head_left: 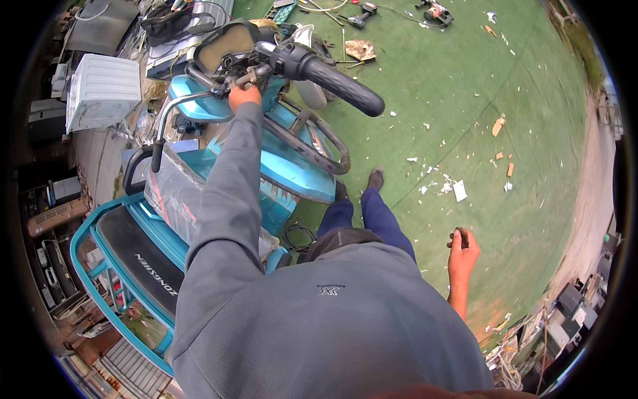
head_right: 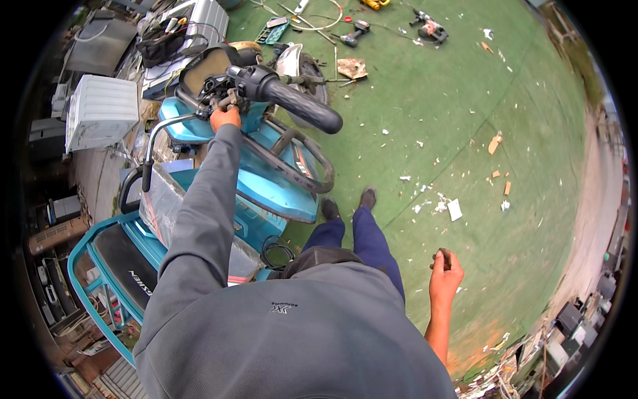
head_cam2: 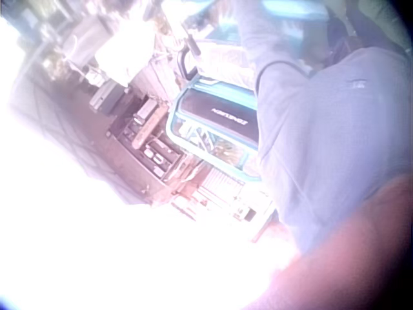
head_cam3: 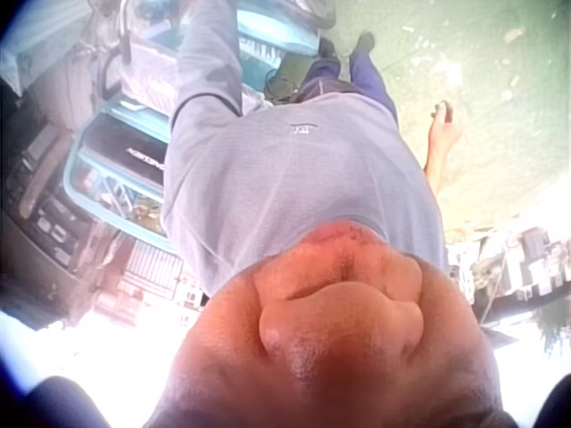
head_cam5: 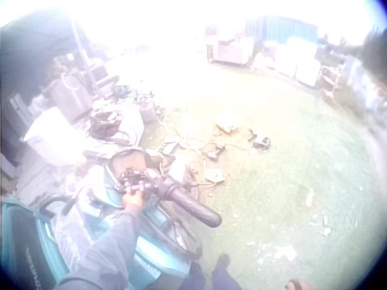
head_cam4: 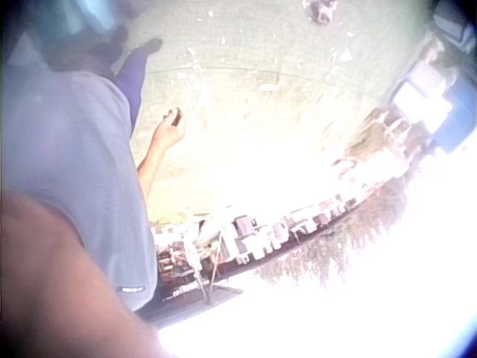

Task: The person works on the front of a light blue electric scooter, using a cordless drill to tighten bolts on the front fork and handlebar assembly. They then test the handlebar grip and throttle response.

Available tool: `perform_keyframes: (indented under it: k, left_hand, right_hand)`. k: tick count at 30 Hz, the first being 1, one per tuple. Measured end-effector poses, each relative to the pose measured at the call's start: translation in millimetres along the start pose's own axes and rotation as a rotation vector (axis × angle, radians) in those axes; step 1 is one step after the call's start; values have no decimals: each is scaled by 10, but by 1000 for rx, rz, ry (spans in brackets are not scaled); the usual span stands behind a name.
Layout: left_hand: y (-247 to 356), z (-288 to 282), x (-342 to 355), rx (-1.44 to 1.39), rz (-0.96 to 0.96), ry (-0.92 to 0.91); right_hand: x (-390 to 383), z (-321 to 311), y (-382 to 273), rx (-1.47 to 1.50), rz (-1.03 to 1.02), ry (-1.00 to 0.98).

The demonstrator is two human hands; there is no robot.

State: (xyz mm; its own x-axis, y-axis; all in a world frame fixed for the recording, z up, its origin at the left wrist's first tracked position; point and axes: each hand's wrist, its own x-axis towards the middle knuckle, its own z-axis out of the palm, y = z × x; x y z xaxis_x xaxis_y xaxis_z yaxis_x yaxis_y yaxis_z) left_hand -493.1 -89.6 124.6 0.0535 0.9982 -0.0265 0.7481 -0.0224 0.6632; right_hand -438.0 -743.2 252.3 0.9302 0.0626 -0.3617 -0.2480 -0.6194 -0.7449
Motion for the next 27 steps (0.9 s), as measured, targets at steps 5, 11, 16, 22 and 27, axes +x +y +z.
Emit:
perform_keyframes:
  k: [5, 11, 16, 22, 27]
  left_hand:
    - [173, 3, -191, -19, -90, -26]
    - [52, 71, -105, -5, -38, -18]
    - [-108, 50, 85, 37, 142, 4]
    - [81, 56, -88, 38, 15, -100]
    - [-78, 143, 67, 32, -41, -46]
  right_hand:
    - [-17, -24, 17, 4, 7, 28]
    - [-11, -8, 46, 15, -15, 37]
    - [-15, 14, -1, 18, 0, 29]
    - [-15, -86, 111, -31, 30, 47]
    - [3, -128, 595, -45, 127, 38]
